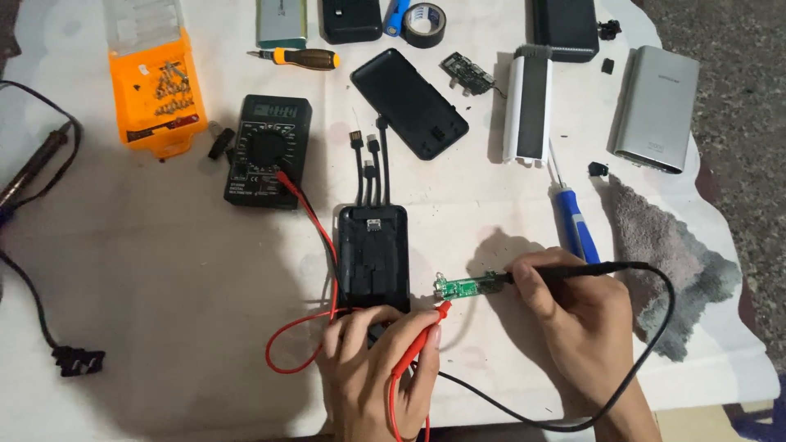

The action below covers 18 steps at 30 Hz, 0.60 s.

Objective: Using a digital multimeter to test electrical components on a circuit board from a disassembled device.

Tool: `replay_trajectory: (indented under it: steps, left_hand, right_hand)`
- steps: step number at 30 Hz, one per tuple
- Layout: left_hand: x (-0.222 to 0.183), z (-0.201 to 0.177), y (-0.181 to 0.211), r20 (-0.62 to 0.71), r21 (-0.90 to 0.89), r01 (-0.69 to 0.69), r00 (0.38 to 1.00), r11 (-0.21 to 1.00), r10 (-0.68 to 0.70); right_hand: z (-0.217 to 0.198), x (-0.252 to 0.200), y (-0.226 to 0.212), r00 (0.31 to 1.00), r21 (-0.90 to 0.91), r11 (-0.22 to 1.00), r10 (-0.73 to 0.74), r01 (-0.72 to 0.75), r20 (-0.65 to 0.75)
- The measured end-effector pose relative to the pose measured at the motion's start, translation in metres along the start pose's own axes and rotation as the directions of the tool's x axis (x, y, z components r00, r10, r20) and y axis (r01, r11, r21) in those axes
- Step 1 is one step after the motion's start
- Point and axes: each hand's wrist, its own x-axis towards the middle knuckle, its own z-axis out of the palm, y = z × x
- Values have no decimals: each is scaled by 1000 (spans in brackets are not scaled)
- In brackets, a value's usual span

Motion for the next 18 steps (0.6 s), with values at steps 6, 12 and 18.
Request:
replay_trajectory:
  steps: [6, 12, 18]
  left_hand:
    - [-1, 0, 1, 9, 11, 15, 1000, 1000, -15]
    - [-1, 0, -3, -1, 3, -26, 1000, 1000, 26]
    - [-3, 1, -2, 4, 7, -9, 1000, 1000, 9]
  right_hand:
    - [0, -1, -1, 1000, -21, 1000, 16, -16, 21]
    - [0, 0, -3, 1000, -19, 1000, -10, 10, -7]
    - [0, -3, 0, 999, 59, 998, 4, -1, -42]
